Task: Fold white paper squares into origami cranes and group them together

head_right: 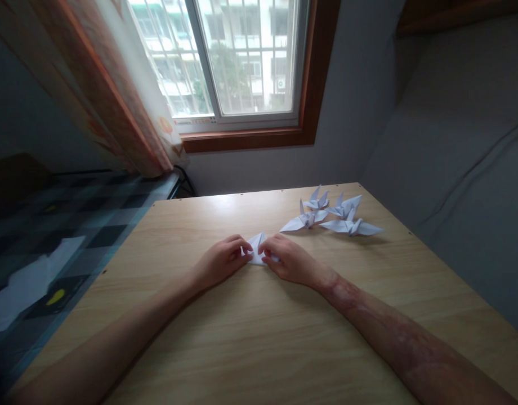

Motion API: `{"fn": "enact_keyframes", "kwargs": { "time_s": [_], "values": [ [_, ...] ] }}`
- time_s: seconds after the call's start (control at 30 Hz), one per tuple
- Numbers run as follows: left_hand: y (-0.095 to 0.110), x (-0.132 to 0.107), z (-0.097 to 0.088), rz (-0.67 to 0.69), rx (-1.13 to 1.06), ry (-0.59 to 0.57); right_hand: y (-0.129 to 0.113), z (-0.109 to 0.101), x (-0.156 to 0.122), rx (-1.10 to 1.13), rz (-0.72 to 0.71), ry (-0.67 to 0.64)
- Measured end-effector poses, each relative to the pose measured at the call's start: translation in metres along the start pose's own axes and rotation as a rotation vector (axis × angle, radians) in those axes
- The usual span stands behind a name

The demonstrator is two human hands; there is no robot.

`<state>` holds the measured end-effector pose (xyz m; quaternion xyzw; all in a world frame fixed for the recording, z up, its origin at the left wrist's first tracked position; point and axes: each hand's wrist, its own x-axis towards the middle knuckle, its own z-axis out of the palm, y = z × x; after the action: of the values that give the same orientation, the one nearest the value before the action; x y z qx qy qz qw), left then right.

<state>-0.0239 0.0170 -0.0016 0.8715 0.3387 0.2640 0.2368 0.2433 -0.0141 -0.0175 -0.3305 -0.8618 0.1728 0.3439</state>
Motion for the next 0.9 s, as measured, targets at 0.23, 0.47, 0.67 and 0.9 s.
{"fn": "enact_keyframes", "kwargs": {
  "time_s": [0.23,0.47,0.67,0.9],
  "values": [
    [-0.011,0.0,-0.009,0.177,0.08,-0.082,-0.002,-0.003,0.003,-0.027,-0.073,-0.032],
    [-0.022,0.003,-0.027,0.319,0.135,-0.149,-0.001,-0.006,0.004,-0.113,-0.097,-0.063],
    [-0.016,0.004,-0.03,0.358,0.211,-0.177,-0.002,-0.007,0.002,-0.181,-0.103,-0.038],
    [-0.014,0.004,-0.033,0.378,0.23,-0.19,-0.002,-0.01,0.001,-0.302,-0.097,-0.058]
  ]
}}
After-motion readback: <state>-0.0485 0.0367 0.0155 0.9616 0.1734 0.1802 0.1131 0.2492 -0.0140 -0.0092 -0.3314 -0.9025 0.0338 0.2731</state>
